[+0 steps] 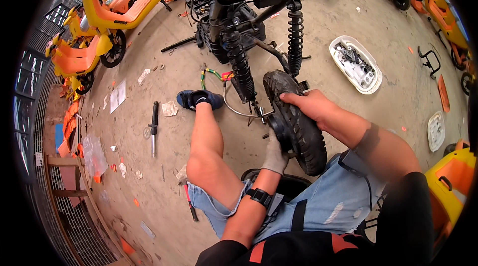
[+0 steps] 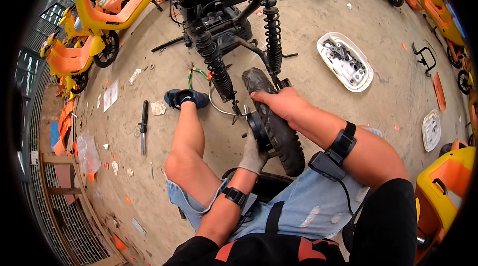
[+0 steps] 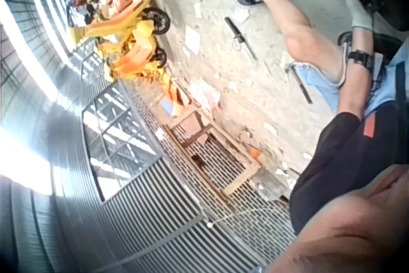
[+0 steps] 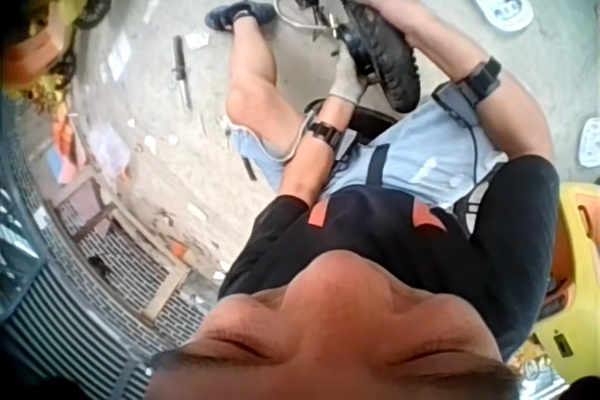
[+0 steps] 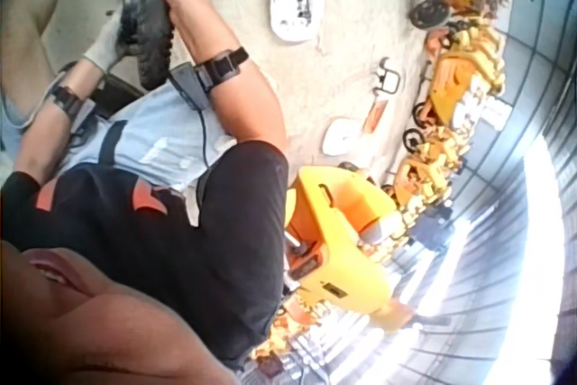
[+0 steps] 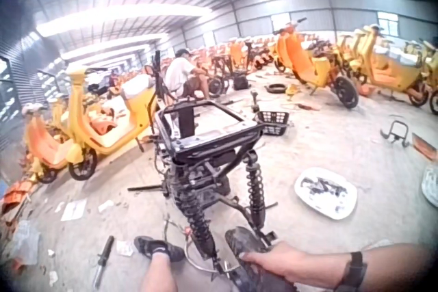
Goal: The person sits on the floor of a workshop and assembles a rear wheel onto a yellow electric scooter frame. They mount the tire onto the hub, align the axle, and secure the wheel to the scooter's rear suspension using bolts and a wrench.
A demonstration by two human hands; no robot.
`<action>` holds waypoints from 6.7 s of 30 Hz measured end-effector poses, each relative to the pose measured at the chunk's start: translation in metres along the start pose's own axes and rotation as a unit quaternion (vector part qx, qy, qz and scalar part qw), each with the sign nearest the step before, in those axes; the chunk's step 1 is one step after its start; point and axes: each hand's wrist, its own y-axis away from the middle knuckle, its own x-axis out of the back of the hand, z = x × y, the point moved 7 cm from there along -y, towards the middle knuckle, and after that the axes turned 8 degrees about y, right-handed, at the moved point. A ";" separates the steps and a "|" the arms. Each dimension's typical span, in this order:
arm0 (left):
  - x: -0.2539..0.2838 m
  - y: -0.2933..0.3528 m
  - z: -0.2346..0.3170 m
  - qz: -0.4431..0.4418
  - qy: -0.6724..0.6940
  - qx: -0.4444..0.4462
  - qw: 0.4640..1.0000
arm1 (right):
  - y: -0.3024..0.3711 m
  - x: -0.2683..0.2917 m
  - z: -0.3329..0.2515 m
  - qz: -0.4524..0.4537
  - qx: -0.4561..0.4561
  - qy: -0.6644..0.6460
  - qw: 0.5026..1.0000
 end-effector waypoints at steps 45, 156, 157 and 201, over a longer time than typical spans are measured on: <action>0.025 -0.084 0.034 -0.069 0.323 -0.121 0.936 | -0.016 -0.009 -0.015 -0.003 0.058 0.049 0.997; 0.063 -0.110 0.131 -0.139 -0.076 -0.241 0.958 | 0.000 -0.015 -0.062 0.190 0.245 0.325 0.893; 0.076 -0.116 0.141 -0.177 -0.208 -0.319 0.908 | 0.003 -0.020 -0.064 0.177 0.249 0.327 0.894; -0.123 0.275 0.213 0.008 -0.322 -0.555 0.767 | -0.018 0.056 -0.088 0.204 0.256 0.207 0.922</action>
